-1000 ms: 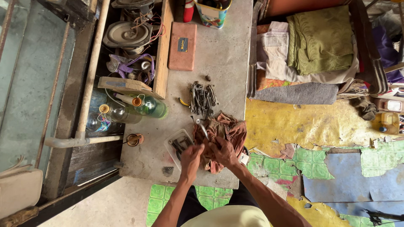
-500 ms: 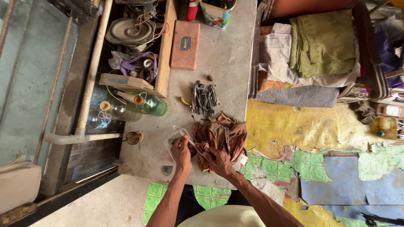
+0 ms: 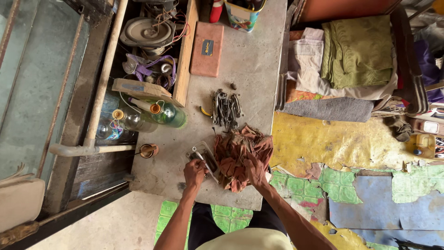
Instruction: The person stands at a workbench and wipes metal fasteners and wrenches one at a time with a red rag, placing the wiped pieces into a clear plastic container on the bench. They briefly handle a pink rectangular box before continuing to wipe and sort the metal parts.
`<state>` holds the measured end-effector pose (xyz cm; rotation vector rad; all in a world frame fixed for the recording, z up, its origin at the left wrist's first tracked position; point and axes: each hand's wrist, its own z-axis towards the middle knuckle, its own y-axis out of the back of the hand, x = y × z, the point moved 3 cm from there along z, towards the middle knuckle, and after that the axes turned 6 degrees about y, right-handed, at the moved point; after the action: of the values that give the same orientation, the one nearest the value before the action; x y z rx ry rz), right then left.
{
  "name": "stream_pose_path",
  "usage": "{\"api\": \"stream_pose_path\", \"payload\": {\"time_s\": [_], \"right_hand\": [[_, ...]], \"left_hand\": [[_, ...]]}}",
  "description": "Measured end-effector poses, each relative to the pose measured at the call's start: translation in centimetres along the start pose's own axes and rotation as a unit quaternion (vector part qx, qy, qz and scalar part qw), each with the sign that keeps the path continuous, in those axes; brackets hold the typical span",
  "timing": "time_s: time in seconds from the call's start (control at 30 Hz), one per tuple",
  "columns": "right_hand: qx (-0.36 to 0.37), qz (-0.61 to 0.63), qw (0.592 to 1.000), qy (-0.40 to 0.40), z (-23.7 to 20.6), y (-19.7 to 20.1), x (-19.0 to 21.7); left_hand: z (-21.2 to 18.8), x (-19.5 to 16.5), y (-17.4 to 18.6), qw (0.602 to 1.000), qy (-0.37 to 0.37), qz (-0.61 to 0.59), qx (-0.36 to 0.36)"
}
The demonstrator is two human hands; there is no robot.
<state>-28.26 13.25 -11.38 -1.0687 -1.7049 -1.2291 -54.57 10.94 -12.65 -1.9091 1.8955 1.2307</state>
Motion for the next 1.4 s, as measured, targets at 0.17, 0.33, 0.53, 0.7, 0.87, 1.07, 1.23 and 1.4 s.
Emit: {"api": "stream_pose_path", "payload": {"time_s": [0.17, 0.33, 0.53, 0.7, 0.87, 1.07, 1.23, 1.4], "right_hand": [[-0.01, -0.024, 0.997, 0.067, -0.4, -0.4, -0.5], [-0.015, -0.062, 0.997, 0.05, -0.9, -0.2, -1.4], [-0.02, -0.078, 0.996, 0.037, -0.9, -0.4, -1.8], [-0.011, -0.086, 0.995, 0.05, -0.4, -0.3, -1.6], [-0.073, -0.204, 0.957, 0.192, -0.1, 0.2, -0.3], [-0.041, -0.158, 0.971, 0.174, 0.3, 0.9, -0.1], [0.0, -0.014, 0.995, 0.094, 0.8, 1.2, -0.9], [-0.002, 0.01, 0.996, 0.092, 0.8, 1.3, -1.3]], "left_hand": [[0.5, -1.6, -0.2, 0.997, -0.049, -0.018, -0.05], [1.5, -1.7, -0.7, 0.998, -0.024, 0.046, -0.034], [1.1, -3.3, -1.0, 0.95, -0.11, 0.263, -0.127], [2.3, -7.7, -3.5, 0.946, -0.173, 0.251, -0.109], [5.1, -12.3, -7.0, 0.948, -0.192, 0.227, -0.115], [8.0, -15.5, -9.5, 0.949, -0.14, 0.25, -0.132], [9.4, -16.2, -10.4, 0.943, -0.111, 0.285, -0.131], [9.3, -15.8, -9.3, 0.953, -0.159, 0.217, -0.141]]}}
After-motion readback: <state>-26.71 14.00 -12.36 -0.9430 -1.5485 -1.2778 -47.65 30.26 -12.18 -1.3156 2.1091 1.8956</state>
